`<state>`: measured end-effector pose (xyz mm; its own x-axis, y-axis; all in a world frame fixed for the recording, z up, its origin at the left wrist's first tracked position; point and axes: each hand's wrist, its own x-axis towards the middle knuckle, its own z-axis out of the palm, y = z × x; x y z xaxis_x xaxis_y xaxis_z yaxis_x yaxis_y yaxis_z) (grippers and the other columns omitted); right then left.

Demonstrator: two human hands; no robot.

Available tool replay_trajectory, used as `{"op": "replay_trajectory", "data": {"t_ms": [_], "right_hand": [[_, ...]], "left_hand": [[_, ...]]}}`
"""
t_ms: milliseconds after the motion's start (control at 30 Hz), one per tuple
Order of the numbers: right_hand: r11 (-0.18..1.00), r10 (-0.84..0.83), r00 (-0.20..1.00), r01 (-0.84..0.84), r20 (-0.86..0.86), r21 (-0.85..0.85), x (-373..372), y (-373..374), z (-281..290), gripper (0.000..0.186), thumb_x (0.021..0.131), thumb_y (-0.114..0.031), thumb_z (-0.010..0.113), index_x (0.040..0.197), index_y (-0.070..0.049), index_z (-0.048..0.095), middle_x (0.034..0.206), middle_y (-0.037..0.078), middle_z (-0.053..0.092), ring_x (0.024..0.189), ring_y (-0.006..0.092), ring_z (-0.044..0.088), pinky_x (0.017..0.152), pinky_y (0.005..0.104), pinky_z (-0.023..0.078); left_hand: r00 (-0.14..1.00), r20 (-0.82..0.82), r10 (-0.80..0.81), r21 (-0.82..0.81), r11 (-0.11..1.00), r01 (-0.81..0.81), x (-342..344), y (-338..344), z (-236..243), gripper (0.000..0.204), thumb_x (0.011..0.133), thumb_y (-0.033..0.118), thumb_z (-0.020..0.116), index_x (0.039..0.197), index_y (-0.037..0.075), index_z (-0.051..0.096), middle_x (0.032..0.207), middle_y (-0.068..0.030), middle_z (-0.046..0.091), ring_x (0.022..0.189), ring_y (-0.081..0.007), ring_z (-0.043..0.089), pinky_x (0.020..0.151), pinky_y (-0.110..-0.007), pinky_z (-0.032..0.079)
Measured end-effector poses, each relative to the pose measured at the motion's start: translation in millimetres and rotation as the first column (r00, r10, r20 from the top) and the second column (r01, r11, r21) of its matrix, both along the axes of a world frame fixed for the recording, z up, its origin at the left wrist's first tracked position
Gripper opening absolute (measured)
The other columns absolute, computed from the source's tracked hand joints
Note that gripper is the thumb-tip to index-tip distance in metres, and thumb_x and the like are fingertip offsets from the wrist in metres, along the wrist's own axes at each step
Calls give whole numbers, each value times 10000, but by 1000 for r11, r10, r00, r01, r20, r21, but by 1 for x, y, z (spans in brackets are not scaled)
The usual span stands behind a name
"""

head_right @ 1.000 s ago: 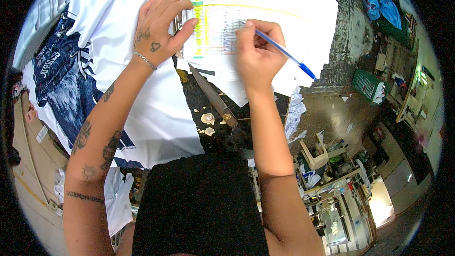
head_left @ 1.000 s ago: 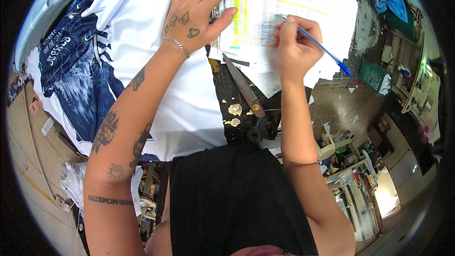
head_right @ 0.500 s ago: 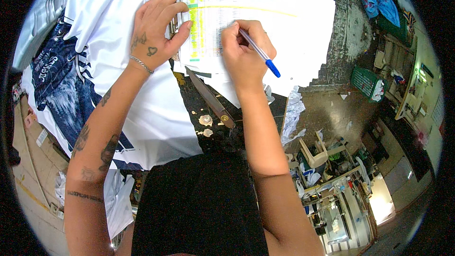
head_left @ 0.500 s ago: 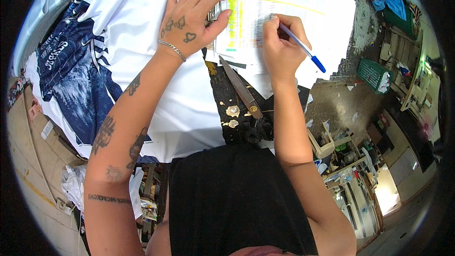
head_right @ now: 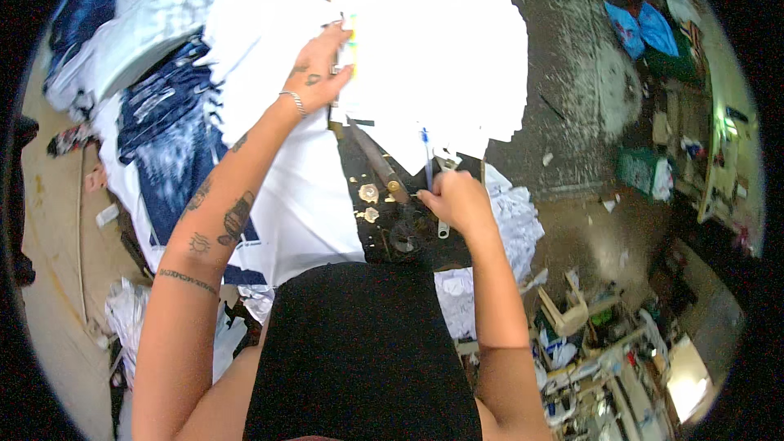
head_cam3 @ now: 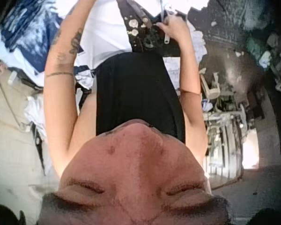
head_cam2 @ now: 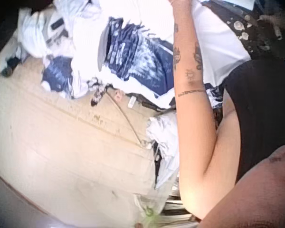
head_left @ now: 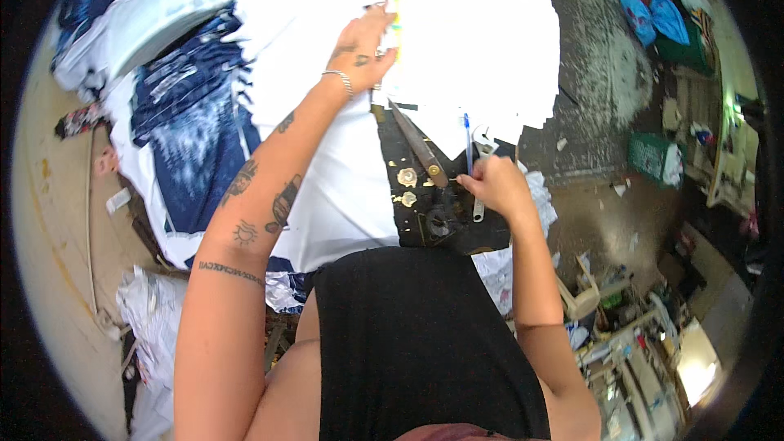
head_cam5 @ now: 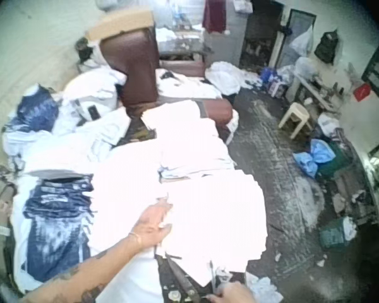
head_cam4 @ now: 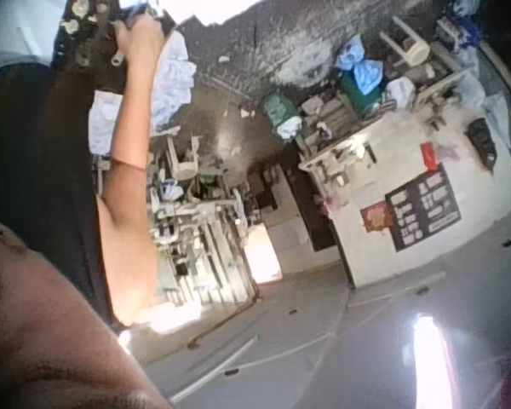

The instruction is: The person repeatedly cuts the side seams of several white and blue jerseys using large shears. After each cut, the person writes on a clipboard and then proceeds to the next jersey. The workspace is cluttered with fabric scraps and stacks of garments.

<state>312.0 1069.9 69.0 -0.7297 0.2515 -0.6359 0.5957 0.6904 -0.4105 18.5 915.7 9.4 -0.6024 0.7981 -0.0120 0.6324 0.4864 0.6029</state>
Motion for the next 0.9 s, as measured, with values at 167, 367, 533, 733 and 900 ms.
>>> {"op": "replay_trajectory", "data": {"t_ms": [167,367,533,733,900], "right_hand": [[950,-151,972,192,-178,245,25,-44,-1,406,881,-435,816,908,-30,802,729,185,727,686,382,725,647,500,556],[967,141,813,-237,-565,-99,-37,-147,2,327,919,-160,746,1218,-33,702,1128,194,723,1080,380,684,910,469,561],[852,505,590,-457,-630,255,-46,-236,-54,621,953,-244,722,1539,-159,534,1627,180,433,1508,406,387,1231,540,334],[853,504,783,-517,-365,70,79,-246,-38,587,908,-303,772,1466,-197,624,1531,218,500,1366,417,501,1154,571,385],[838,545,762,-495,-350,228,110,-290,-54,607,916,-397,762,1481,-232,612,1543,266,470,1435,478,425,1190,622,326]], "left_hand": [[964,-263,-33,298,948,114,66,-65,55,457,915,22,646,1370,60,629,1331,-191,669,1270,-374,633,1065,-445,516],[887,-166,432,79,902,-424,64,-299,40,501,883,33,610,1384,16,611,1355,-232,654,1310,-401,587,1146,-474,446],[503,-402,765,-365,369,-854,86,-523,2,778,966,337,643,1648,160,313,1613,-304,377,1477,-535,342,1186,-574,378],[388,-63,919,-716,229,-659,158,-678,18,735,1000,373,561,1648,179,275,1497,-320,517,1297,-526,584,1142,-569,447],[417,-144,897,-811,135,-570,162,-655,23,994,964,651,597,1715,193,134,1729,-325,0,1567,-588,93,1192,-706,299]]}}
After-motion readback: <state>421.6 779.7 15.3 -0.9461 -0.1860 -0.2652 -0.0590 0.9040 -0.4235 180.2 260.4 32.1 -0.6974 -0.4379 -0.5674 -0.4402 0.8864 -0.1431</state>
